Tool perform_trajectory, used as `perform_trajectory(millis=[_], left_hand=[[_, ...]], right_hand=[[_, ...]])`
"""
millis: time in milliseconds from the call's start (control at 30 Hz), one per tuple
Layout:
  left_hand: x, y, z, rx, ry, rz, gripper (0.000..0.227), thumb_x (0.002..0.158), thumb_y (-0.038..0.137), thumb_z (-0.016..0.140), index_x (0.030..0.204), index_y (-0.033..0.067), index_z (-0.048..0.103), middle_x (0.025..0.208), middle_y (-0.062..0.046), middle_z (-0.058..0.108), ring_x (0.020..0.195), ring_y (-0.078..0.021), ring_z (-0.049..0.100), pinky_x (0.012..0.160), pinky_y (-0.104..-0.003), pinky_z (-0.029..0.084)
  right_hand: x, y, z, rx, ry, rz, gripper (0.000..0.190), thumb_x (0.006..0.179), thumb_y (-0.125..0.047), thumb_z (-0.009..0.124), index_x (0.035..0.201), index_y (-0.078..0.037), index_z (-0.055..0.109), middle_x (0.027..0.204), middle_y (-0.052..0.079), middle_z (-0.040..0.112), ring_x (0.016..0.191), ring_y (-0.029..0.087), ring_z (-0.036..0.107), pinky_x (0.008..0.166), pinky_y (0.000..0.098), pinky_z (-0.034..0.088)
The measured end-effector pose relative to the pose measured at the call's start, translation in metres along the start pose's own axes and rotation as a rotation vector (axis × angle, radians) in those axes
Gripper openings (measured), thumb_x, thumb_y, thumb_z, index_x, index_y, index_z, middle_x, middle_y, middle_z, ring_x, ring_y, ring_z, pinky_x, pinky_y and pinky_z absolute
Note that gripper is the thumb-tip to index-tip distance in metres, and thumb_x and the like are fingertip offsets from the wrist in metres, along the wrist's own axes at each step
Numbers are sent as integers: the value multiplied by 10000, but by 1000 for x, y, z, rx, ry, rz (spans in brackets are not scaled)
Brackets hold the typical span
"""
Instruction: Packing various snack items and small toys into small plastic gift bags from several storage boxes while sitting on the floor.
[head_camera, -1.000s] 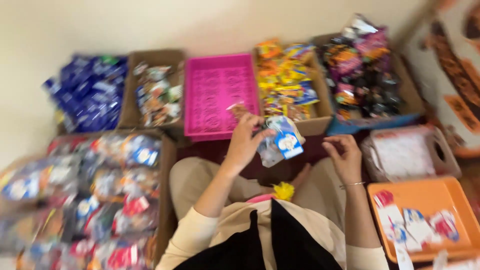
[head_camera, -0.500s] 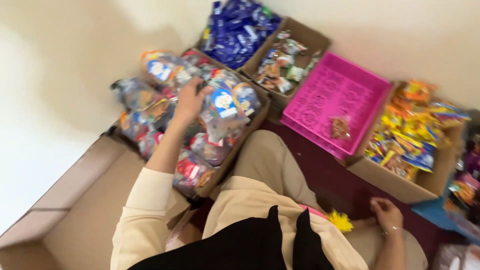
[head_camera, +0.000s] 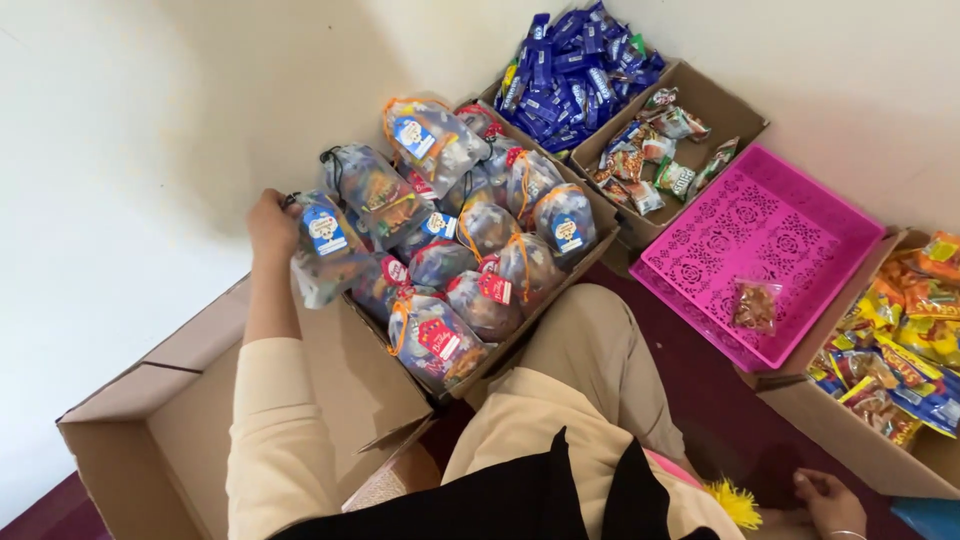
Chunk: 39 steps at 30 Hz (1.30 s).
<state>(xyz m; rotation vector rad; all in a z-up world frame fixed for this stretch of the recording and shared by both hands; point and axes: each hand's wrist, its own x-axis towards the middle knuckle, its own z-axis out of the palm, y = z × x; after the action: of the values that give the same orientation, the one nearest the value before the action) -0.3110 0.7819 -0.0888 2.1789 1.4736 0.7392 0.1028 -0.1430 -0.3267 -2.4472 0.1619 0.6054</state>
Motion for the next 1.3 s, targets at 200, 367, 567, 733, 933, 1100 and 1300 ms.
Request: perform_trajectory(millis=[200,367,567,733,933,1100,1300], left_hand=[[15,-22,51,-175,290,19,115,934,37,655,1026,-17,612,891,-172,688,780,-324,640,747,-419,513],[24,5,68,-307,380,37,148,901,-92,511,1010,2,547,864,-107,658,765,-202,629,729,-352,520],[-6,43,73,-165,543,-116,177,990,81,564,1155,31,522,1068,-150,635,936,-327,638,839,-476,488],[-77,63,120,267,543,43,680,1073,506,477,1524,20,330,1604,-247,204,1445,-477,204,1125,-656,206],[-110,45,158,462,147,74,810,1014,387,609,1672,203,174,1632,-304,-120,1457,-609,-71,1064,-840,132],[-96,51,150,451,-141,-52,851,1024,322,561,1669,230,15,1598,-281,-277,1437,-591,-207,1078,-833,17],[-77,99,166,391,-274,-311,858,949,370,656,1614,111,181,1586,-354,-199,1413,-623,-183,1003,-905,104]], right_hand=[[-3,-5,0,-171,2,42,312,1030,-236,746,1241,-18,821,1006,208,842,922,306,774,871,410,542],[10,12,5,-315,1,23,336,999,-334,740,1231,-113,840,1042,140,860,973,280,777,912,398,561],[-1,-3,7,-350,-22,64,320,985,-291,744,1236,-118,842,1164,167,831,1080,312,751,969,418,556],[-3,-4,8,-389,-27,66,324,991,-313,730,1240,-136,837,1181,143,838,1098,289,761,971,400,563],[-21,-22,6,-352,-33,110,331,1010,-285,715,1270,-108,816,1180,167,830,1091,315,755,967,416,556],[-20,-29,7,-384,-67,165,345,1019,-325,691,1295,-153,804,1254,134,809,1160,296,732,1013,423,541],[-20,-12,9,-332,-19,70,342,983,-328,709,1270,-164,796,1191,137,814,1098,312,748,969,410,558]])
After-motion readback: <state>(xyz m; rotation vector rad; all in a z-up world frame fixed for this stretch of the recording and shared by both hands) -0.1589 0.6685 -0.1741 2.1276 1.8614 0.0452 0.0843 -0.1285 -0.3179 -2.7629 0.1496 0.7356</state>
